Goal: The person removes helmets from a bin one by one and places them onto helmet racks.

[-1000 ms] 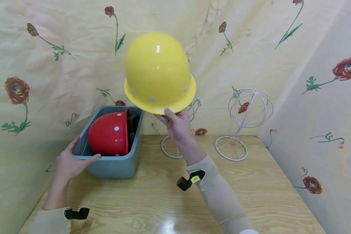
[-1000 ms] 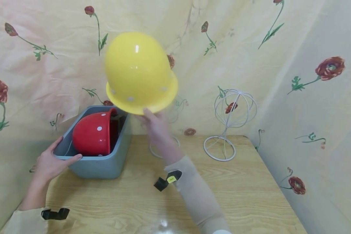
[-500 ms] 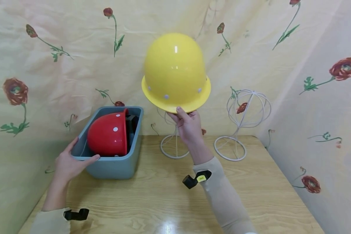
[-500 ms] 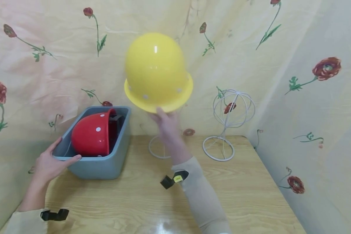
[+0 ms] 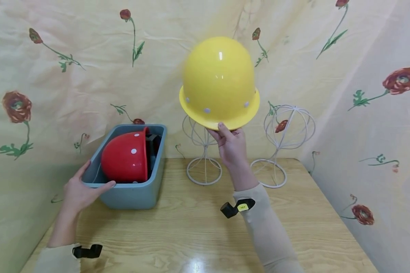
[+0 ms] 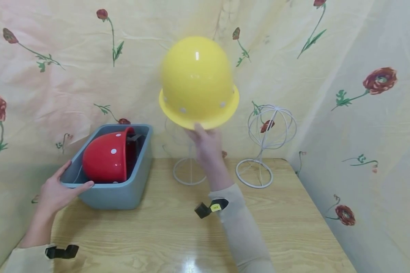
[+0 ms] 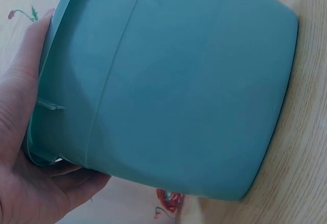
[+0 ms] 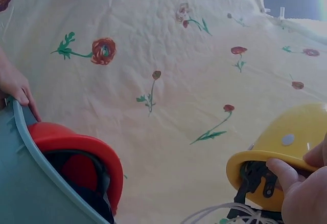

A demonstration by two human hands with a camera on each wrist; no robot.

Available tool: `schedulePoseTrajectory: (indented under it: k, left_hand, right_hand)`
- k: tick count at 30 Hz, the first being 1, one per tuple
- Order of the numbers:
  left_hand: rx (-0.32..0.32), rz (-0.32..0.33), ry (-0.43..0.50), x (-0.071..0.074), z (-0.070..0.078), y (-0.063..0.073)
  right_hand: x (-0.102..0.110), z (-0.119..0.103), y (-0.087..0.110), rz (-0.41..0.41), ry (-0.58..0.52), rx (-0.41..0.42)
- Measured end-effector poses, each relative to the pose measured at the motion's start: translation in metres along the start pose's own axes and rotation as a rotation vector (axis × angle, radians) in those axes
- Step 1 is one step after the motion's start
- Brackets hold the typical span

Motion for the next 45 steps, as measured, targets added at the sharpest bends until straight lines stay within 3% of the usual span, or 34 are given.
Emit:
schedulePoseTrajectory:
  k: [27, 45]
  left_hand:
    - [0.029, -0.028, -0.024, -0.001, -0.001, 0.0]
    - [0.041, -0.024, -0.006, 0.0, 0.001, -0.002]
  right_hand:
    - [0.049, -0.028, 0.001, 0.054, -0.067, 0.013]
    - [0.086, -0.059, 0.008, -0.065, -0.197, 0.016]
Point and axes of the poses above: each hand's wrist, its own y-axis away from the middle knuckle, its own x-axis out of the back of the hand, z = x × y, the point moved 4 cm from there along -y, towards the middle knuckle, and after that the axes turned 15 degrees about -x, right-handed, at the moved point
